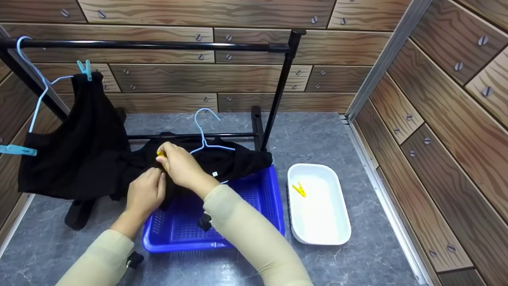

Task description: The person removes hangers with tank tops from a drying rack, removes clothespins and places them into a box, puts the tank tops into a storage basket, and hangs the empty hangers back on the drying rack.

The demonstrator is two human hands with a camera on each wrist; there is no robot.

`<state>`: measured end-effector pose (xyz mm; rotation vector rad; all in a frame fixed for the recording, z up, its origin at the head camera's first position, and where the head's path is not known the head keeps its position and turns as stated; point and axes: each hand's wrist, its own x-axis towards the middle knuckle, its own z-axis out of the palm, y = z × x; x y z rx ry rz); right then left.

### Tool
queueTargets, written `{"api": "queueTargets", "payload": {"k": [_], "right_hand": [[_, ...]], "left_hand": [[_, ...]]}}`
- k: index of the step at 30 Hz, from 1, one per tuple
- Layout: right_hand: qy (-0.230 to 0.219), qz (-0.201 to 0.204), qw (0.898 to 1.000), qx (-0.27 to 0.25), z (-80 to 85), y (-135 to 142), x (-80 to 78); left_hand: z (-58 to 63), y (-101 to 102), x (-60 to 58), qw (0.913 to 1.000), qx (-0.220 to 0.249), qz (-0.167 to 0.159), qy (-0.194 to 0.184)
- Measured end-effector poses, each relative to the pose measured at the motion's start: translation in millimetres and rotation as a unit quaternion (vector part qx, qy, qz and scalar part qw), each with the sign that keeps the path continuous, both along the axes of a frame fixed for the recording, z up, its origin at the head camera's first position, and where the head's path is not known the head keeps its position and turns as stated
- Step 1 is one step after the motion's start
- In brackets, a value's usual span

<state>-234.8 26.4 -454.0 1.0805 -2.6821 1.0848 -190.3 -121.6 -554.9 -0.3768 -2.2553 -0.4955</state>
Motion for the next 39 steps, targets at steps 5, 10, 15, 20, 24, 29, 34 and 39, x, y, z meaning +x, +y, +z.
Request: {"api": "queueTargets", "payload": {"k": [5,10,15,20,24,29,34,39], "right_hand": [[-0.006,-0.004,1.0,-0.009,0.4,0,-0.2],[-0.02,-0.006,1.0,-0.022,1.0,0,-0.8],[-0.033,-0.007,0.999,-0.036,1.6,1,-1.7],[-0.046,-0.013,0.998,-0.042,1.0,3,-1.8],[-0.051,-0.016,0.997,-0.057,1.6,6,-1.3],[-0.054,-0.019,0.995,-0.078,5.0,12,0.4],[-0.049,-0.018,0.993,-0.109,9.6,22,0.8],[-0.05,-0.015,0.989,-0.141,13.2,32,1.1]], "left_hand": [[0.2,0,-0.1,1.0,-0.001,0.001,-0.005],[0.4,-1,-0.1,1.0,0.001,0.002,-0.007],[0.2,-1,-1.3,1.0,0.0,0.002,-0.005],[-0.4,-1,-1.1,1.0,0.0,0.003,-0.006],[-0.1,-1,-0.5,0.9999,-0.002,0.005,-0.009],[0.1,0,-0.2,0.9999,-0.003,0.008,-0.009],[-0.4,0,-1.0,1.0,0.0,0.009,-0.005],[-1.0,0,-1.3,1.0,0.0,0.008,-0.002]]}}
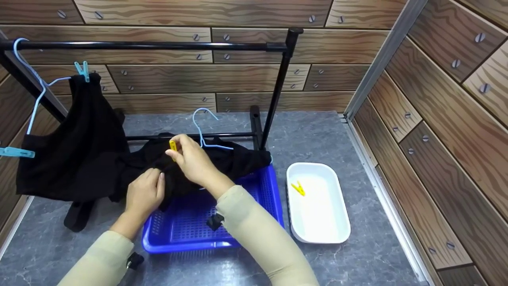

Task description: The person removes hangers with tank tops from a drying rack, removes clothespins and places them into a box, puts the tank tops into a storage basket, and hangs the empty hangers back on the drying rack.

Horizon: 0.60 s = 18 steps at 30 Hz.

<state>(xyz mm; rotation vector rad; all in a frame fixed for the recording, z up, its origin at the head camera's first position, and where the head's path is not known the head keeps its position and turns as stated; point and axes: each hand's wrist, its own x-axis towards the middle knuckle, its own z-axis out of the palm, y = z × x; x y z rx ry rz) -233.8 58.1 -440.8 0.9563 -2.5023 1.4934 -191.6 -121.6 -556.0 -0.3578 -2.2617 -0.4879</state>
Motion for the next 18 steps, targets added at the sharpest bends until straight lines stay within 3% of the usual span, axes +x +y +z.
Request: {"api": "queueTargets", "payload": {"k": [18], "right_hand": [[-0.035,-0.031,0.998,-0.045,20.3,40,1.3]], "left_hand": [[0.9,0,1.6,1.0,0.006,-0.004,-0.005]]}}
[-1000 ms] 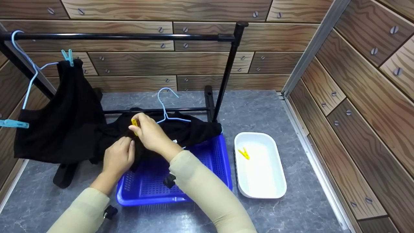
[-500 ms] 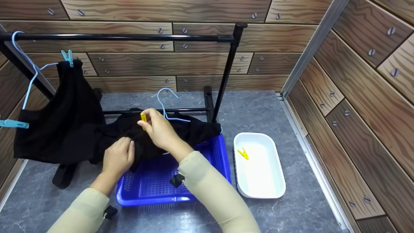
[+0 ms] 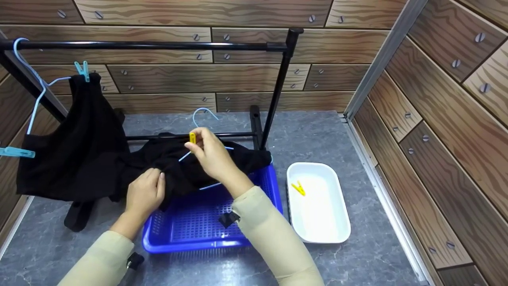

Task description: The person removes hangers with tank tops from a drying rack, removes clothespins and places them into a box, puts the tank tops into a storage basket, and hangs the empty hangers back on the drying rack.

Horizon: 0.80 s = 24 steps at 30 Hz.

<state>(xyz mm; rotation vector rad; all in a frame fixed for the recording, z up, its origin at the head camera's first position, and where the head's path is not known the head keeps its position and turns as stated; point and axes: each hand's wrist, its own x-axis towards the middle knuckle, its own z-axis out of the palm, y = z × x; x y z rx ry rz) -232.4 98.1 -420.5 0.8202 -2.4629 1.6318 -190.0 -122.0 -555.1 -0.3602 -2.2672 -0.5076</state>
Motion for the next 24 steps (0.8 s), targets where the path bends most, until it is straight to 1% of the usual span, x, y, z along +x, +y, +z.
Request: {"api": "queueTargets", "payload": {"k": [4,10,16,20,24], "right_hand": [[0.009,-0.011,1.0,-0.001,2.1,12,-0.4],[0.034,-0.042,0.998,0.009,3.8,33,0.4],[0.02,-0.074,0.997,-0.012,2.8,57,1.1],[0.011,-0.101,0.995,-0.015,2.5,75,2.0],[0.01,-0.131,0.991,-0.012,3.1,95,1.6]], "left_hand": [[0.2,0,-0.3,1.0,-0.001,-0.001,0.0],[-0.7,0,-1.0,1.0,-0.003,0.0,-0.001],[-0.6,-1,0.3,1.0,-0.004,0.001,-0.004],[-0.3,0,0.5,1.0,0.001,-0.001,0.003],[-0.1,0,0.3,1.0,0.001,-0.002,0.003]]}}
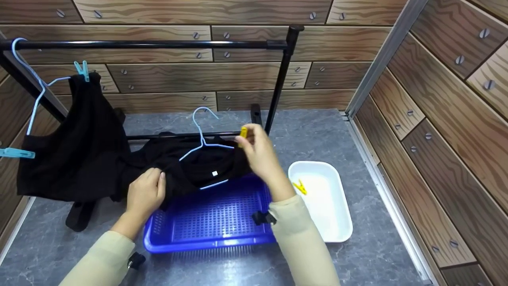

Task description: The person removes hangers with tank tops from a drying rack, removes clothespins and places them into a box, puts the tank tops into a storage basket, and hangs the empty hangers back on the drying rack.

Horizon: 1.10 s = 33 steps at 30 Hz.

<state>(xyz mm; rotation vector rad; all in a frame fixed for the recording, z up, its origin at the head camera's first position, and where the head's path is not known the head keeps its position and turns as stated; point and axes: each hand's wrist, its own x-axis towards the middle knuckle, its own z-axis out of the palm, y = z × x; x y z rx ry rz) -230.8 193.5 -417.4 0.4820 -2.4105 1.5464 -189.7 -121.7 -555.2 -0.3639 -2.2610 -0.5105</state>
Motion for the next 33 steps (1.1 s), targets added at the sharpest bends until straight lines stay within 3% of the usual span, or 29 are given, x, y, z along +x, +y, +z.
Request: {"api": "queueTargets", "payload": {"k": [10,15,24,33], "right_hand": [[-0.002,-0.066,0.998,-0.002,-2.7,59,1.6],[-0.002,-0.088,0.996,0.012,-13.3,85,4.4],[-0.044,-0.132,0.988,0.066,-37.5,129,14.1],[-0.112,-0.171,0.971,0.124,-51.6,157,23.9]], "left_hand": [[0.8,-2,0.3,0.9998,-0.004,0.008,-0.018],[0.6,-2,-0.3,0.9999,-0.005,0.007,-0.014],[0.2,0,0.6,0.9998,-0.002,0.008,-0.019],[-0.1,0,0.1,0.9999,-0.002,0.007,-0.011]]}}
